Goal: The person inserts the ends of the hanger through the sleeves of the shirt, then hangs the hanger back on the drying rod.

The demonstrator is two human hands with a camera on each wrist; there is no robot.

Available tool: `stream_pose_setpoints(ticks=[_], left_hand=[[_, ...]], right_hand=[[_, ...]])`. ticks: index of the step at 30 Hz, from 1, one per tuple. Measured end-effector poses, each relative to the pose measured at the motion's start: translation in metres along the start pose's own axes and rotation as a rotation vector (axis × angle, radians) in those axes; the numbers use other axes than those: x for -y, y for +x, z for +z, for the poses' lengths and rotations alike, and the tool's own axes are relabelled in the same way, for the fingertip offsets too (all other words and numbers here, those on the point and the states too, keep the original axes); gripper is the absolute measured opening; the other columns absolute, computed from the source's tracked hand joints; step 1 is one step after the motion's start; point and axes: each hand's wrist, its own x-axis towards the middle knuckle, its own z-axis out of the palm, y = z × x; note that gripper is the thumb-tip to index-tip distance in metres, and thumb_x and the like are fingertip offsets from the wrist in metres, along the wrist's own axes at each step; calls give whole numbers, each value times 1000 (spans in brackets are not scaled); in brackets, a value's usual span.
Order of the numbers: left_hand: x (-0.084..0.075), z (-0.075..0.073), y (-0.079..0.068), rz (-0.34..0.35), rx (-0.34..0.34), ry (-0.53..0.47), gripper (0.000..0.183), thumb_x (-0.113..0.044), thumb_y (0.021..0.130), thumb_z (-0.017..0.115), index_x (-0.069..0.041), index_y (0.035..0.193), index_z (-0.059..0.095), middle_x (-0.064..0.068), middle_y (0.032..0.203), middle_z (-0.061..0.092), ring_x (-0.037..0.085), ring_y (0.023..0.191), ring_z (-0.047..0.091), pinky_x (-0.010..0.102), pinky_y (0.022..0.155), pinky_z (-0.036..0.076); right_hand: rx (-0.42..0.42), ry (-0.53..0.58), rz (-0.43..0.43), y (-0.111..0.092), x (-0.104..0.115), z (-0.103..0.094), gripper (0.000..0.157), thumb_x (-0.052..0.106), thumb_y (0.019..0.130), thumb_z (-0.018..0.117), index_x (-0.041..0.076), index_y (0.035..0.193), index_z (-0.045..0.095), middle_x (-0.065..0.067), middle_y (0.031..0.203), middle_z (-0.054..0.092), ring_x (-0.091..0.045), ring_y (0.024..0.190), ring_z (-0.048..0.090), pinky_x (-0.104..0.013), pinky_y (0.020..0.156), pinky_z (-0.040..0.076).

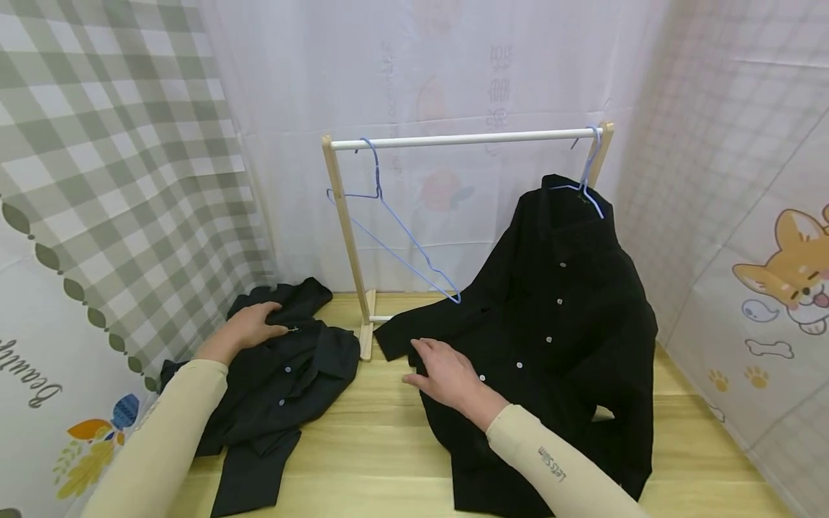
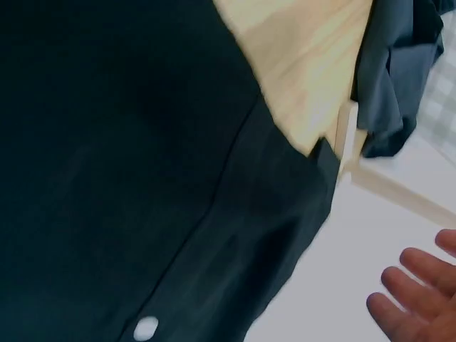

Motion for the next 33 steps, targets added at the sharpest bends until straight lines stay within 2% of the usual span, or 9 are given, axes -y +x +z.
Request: stream_pose_setpoints(ticks=[6,12,16,21,24,27,31,33], left_hand=[[42,0,-19,-107,54,-85,73,-28,99,59,22,142,28,44,141,32,59,128,34,64,103,32],[65,10,-24,-190,67,-101,80,-36,98,59,22,142,26,47,142,28,61,129,31,66,103,30],[67,24,-20,-235,71,-139,83,-37,98,59,22,144,22,46,144,23,61,130,27,66,104,29],[62,39,-11,-258,96,-190,84,-34,98,60,21,146,19,44,148,19,60,135,21,65,108,25],[60,44,-9,-268,108,-204,82,-29,98,62,22,145,19,44,148,20,59,136,22,64,109,24],[62,47,-11,-273,119,-191,79,-24,96,64,24,143,23,45,146,24,59,134,25,63,108,27],[66,50,-16,-269,134,-180,78,-27,92,70,22,140,33,44,144,29,60,131,28,64,105,30],[67,53,-18,-267,135,-188,77,-28,92,71,19,140,35,42,144,31,59,131,29,64,105,31]], right_hand=[[50,43,-13,34,27,28,76,51,92,67,6,148,44,-13,147,48,-28,132,48,-42,103,44],[105,111,44,66,54,49,81,52,91,67,5,151,39,-14,153,40,-29,138,41,-42,109,38],[138,140,63,80,68,60,81,51,92,66,5,152,37,-14,155,37,-31,140,38,-43,110,37],[162,176,41,90,79,72,80,46,94,66,1,153,34,-17,155,35,-31,141,37,-41,111,35],[194,146,20,94,84,79,80,46,96,64,0,153,31,-16,157,33,-29,143,33,-37,113,31],[270,103,-22,92,90,87,77,46,98,60,2,154,30,-14,157,33,-25,145,31,-33,115,28],[387,60,-79,84,98,98,74,48,98,58,6,154,34,-10,152,42,-21,140,39,-31,112,33],[404,39,-91,81,102,102,72,49,98,58,7,152,38,-8,147,49,-19,135,46,-31,108,37]])
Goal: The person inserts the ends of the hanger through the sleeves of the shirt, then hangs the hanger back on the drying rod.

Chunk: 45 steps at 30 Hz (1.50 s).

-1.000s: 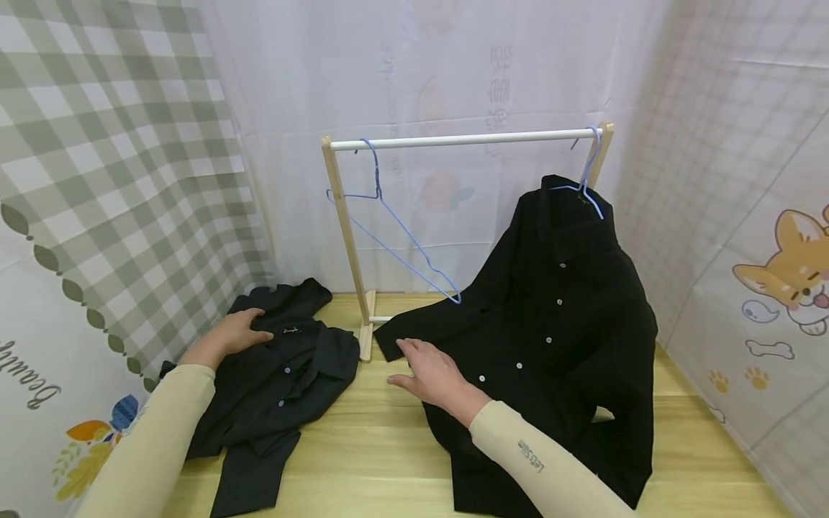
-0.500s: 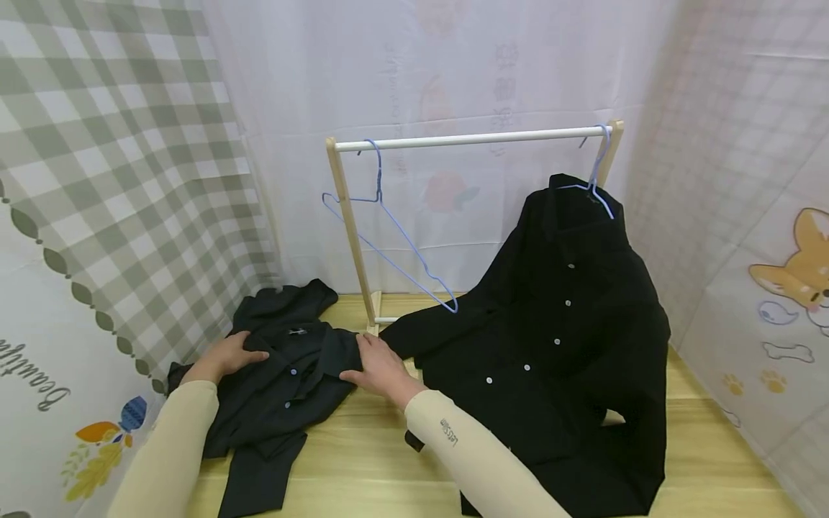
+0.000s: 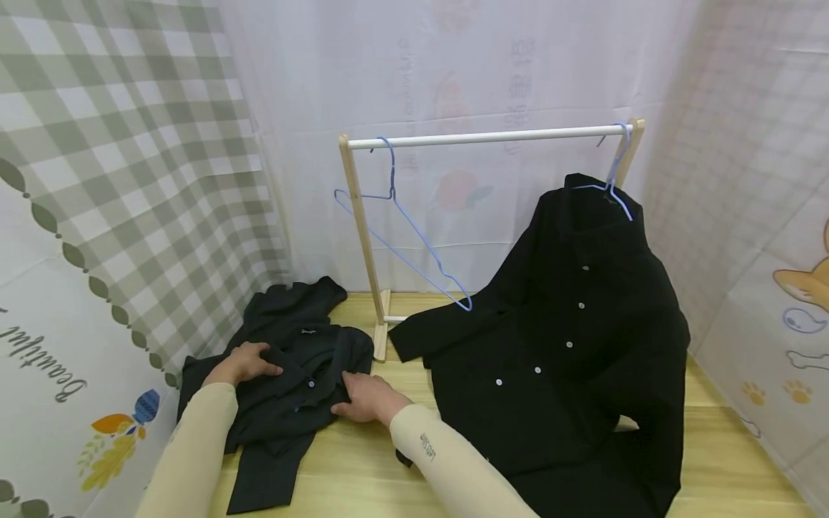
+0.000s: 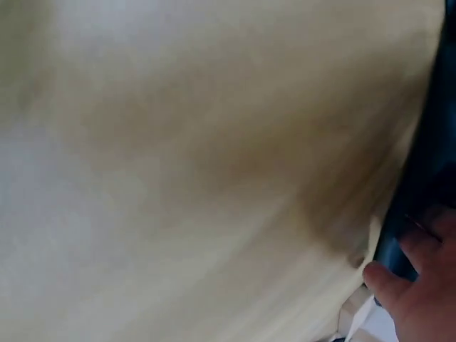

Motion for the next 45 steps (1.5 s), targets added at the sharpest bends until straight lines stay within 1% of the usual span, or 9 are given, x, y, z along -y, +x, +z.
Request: stream_pose_setpoints(ticks=[7,11,14,18,23,30,35,38,45], left_hand=[[1,9,1,15,5,-8,82,-23,89,75,19,143,30,40,144,34,56,132,33,62,105,32],[3,13,0,29,8,-7,81,-18,86,77,18,144,32,39,143,37,55,131,35,62,104,33],[4,16,0,49,11,-16,78,-14,85,78,17,143,35,39,143,38,55,131,36,61,104,34],[4,17,-1,83,22,-38,78,-14,85,78,16,143,36,39,142,39,55,131,36,61,104,34],[0,21,-2,107,42,-64,73,-14,85,78,15,141,41,37,139,44,53,129,39,59,103,36],[-8,30,0,105,61,-80,55,-11,84,78,8,132,57,29,131,55,46,122,49,58,101,39],[-11,26,-2,139,70,-114,46,-12,84,78,6,124,63,25,124,60,42,115,54,54,98,41],[-16,15,-6,203,44,-127,38,-13,87,75,8,117,64,32,131,53,50,123,47,58,101,39],[-47,-19,-9,328,-165,-226,27,-14,95,66,-6,78,47,6,74,43,23,69,44,34,65,37]], right_hand=[[-188,0,55,4,0,0,45,41,93,69,10,125,62,-7,114,66,-22,105,63,-33,87,50],[-224,1,103,7,-4,-2,70,42,90,73,8,145,46,-12,144,49,-27,131,48,-41,103,43],[-104,9,88,7,-5,0,83,48,92,67,9,156,30,-11,156,36,-25,142,35,-41,111,34],[-19,30,19,5,-7,1,59,47,95,59,11,141,53,-5,135,59,-20,124,54,-36,102,41],[-248,56,45,2,-10,-8,20,33,95,66,15,104,68,-1,103,65,-18,91,61,-32,79,49],[-219,57,202,0,-14,-3,79,44,88,74,8,150,40,-10,137,57,-30,127,51,-48,104,38],[-254,89,224,-7,-16,3,22,28,87,75,8,93,68,-5,86,67,-24,79,64,-37,71,47],[-309,158,197,-14,-20,-4,25,13,87,69,14,66,55,-1,62,51,-17,57,49,-30,55,38],[-450,474,39,-36,-37,-50,11,6,94,59,11,95,69,-1,84,63,-14,71,53,-31,66,38]])
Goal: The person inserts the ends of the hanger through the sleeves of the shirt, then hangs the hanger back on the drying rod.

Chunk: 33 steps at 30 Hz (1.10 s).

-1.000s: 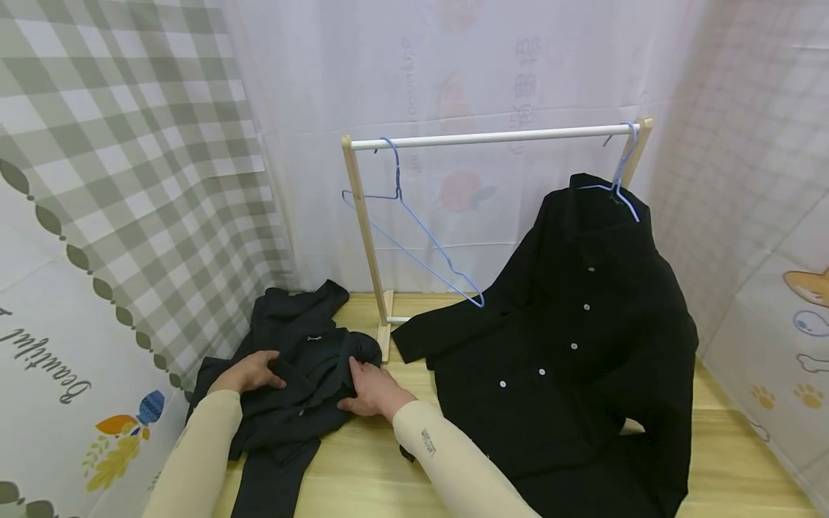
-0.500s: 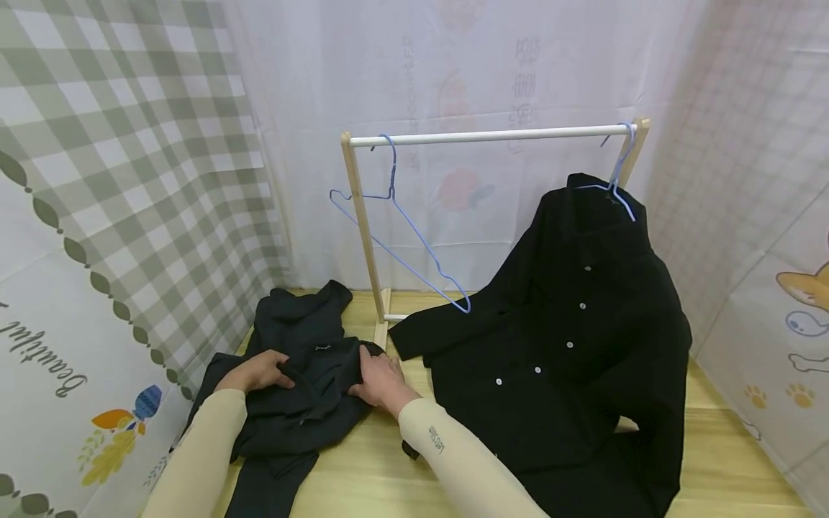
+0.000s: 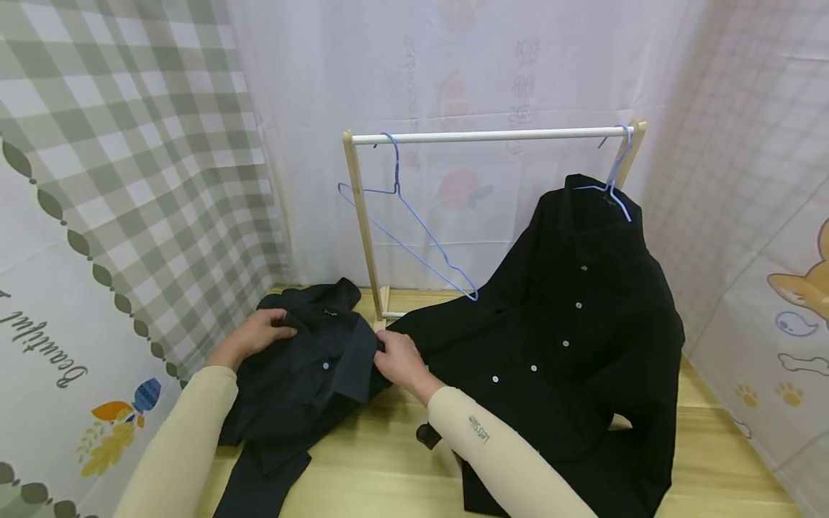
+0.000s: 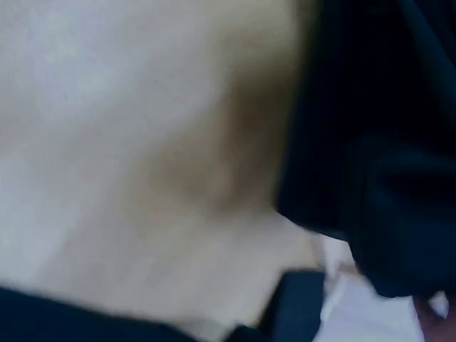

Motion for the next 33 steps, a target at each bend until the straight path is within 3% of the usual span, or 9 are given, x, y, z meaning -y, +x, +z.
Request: stream_pose_setpoints(ticks=[2,5,11,17,23,30,33], left_hand=[[-14,-3,5,35,-72,-13,23,-15,97,65,-5,81,52,3,74,46,20,68,45,33,63,38],[-36,-2,12,56,-155,-29,17,-19,99,63,-5,91,60,7,81,56,22,74,50,34,69,41],[-75,8,25,107,-277,-34,23,-27,101,60,-6,110,65,14,106,66,29,91,57,41,81,43],[-114,15,34,184,-405,-87,20,-27,100,62,-8,106,65,12,102,67,29,89,57,40,79,42],[-172,10,51,316,-588,-196,17,-21,97,66,-4,100,67,12,95,68,25,85,58,36,76,43],[-251,-11,63,459,-761,-370,15,-15,96,67,0,101,67,9,93,69,15,83,60,25,76,44],[-278,-22,62,530,-810,-463,9,-14,95,68,-5,97,67,4,91,70,12,80,61,23,76,44]], right_hand=[[-23,71,9,-1,3,-17,14,7,96,57,10,104,68,-6,87,64,-17,73,54,-32,65,39],[-109,80,-11,-6,3,-40,17,7,96,57,12,108,69,-4,87,66,-16,73,56,-31,64,41],[-312,-38,-104,-24,-4,-76,11,8,95,64,12,97,73,0,82,70,-14,67,59,-30,62,46],[-561,-207,-275,-39,2,-109,6,4,89,72,7,85,75,-8,82,73,-20,70,68,-36,62,55],[-774,-311,-400,-38,28,-154,18,0,90,66,3,72,70,-11,62,64,-22,50,59,-35,46,43],[-983,-309,-389,-18,71,-227,22,3,94,60,-3,77,73,-16,68,68,-29,56,63,-36,51,40],[-1051,-301,-363,-13,91,-255,23,5,96,58,-3,84,75,-15,77,72,-28,63,66,-28,55,36]])
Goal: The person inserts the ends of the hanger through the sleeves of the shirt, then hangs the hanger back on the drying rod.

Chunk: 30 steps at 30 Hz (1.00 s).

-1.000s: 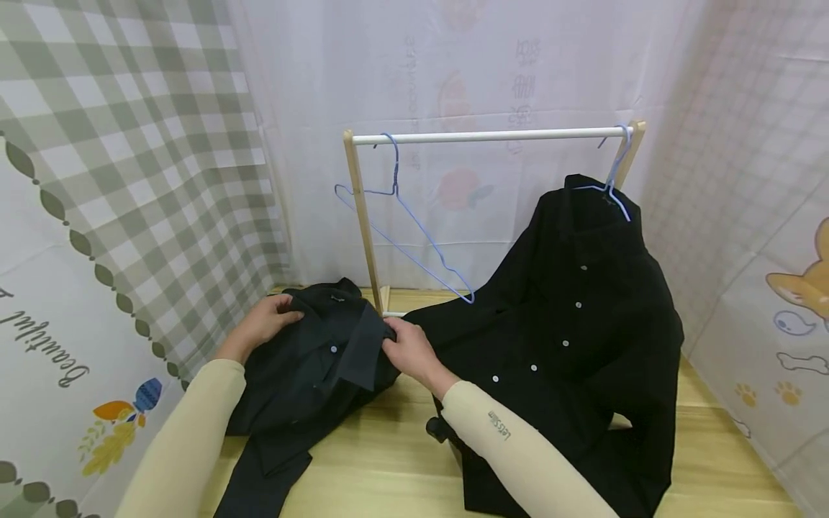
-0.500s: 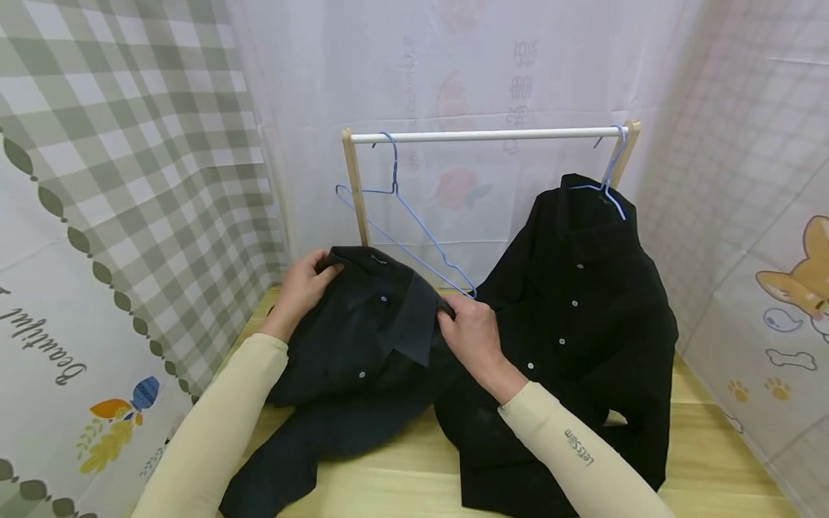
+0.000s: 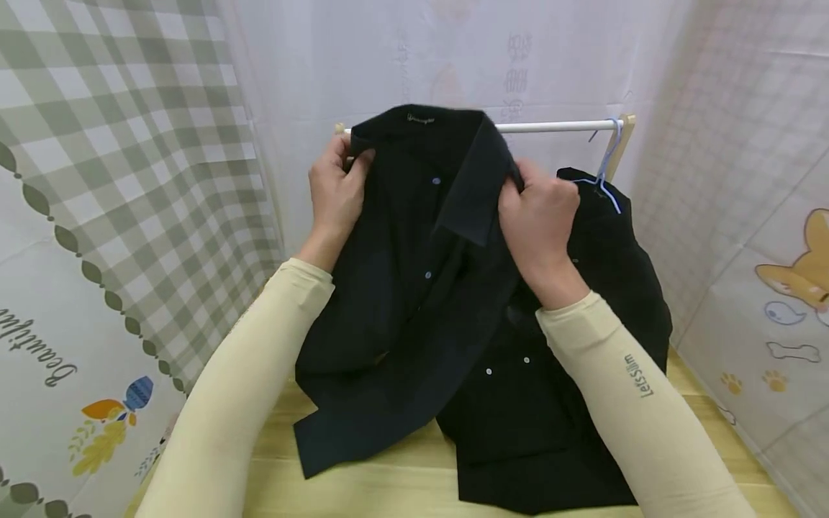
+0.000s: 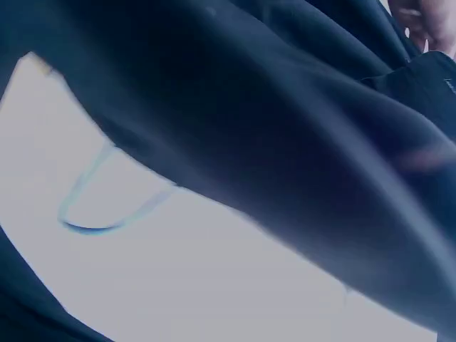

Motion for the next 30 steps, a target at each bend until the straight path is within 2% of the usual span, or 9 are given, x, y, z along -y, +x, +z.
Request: stream_pose_setpoints(ticks=[5,9,12,16,19,21,24,28,30], left_hand=[[-22,1,7,46,-37,-72,3,-11,94,69,-9,92,67,3,88,68,11,78,59,22,76,44],[-1,-8,-12,4,70,-35,11,-10,94,69,0,98,67,9,91,70,8,79,59,22,76,44],[33,-26,-43,-120,242,-24,19,-15,96,67,3,103,65,13,91,69,12,78,60,24,73,46],[85,-56,-100,-377,536,-5,26,-21,101,60,3,112,64,19,97,66,27,84,61,33,74,49],[119,-68,-139,-536,737,108,29,-24,103,56,4,112,61,19,98,62,32,87,58,37,76,47],[135,-68,-157,-584,818,176,25,-22,104,55,2,103,60,14,89,57,28,80,54,36,72,43],[143,-58,-172,-599,819,186,23,-22,104,55,-3,90,55,8,78,47,23,70,46,35,67,37],[141,-37,-176,-548,712,136,19,-24,104,54,-8,101,63,5,90,57,20,77,51,36,71,41],[143,-29,-180,-504,695,203,20,-25,104,55,-8,103,65,4,91,60,19,76,53,35,71,42]], right_hand=[[-53,20,-37,22,7,-8,23,5,97,56,-3,87,76,-14,84,74,-27,68,67,-22,57,34],[40,-7,-131,-3,0,-3,19,4,94,61,-3,83,74,-17,79,72,-32,63,66,-38,55,45],[191,-20,-193,-41,-12,0,13,3,90,68,1,78,71,-15,72,69,-32,58,63,-44,52,45],[465,-11,-250,-106,-35,2,8,4,85,76,7,81,71,-8,69,67,-23,53,60,-39,47,44],[743,-2,-143,-151,-57,4,5,10,86,77,9,84,73,-2,66,63,-14,51,54,-32,48,42],[926,-20,-20,-170,-73,5,9,14,89,75,12,81,72,1,61,57,-11,50,49,-28,48,38],[1079,-61,155,-183,-93,4,23,18,93,71,14,71,65,3,57,42,-12,48,41,-28,50,33],[1024,-73,251,-185,-108,1,28,14,95,67,13,68,60,0,58,42,-17,52,44,-33,53,34],[1016,-93,265,-189,-113,0,26,13,96,65,12,70,60,-2,60,45,-18,54,46,-35,55,35]])
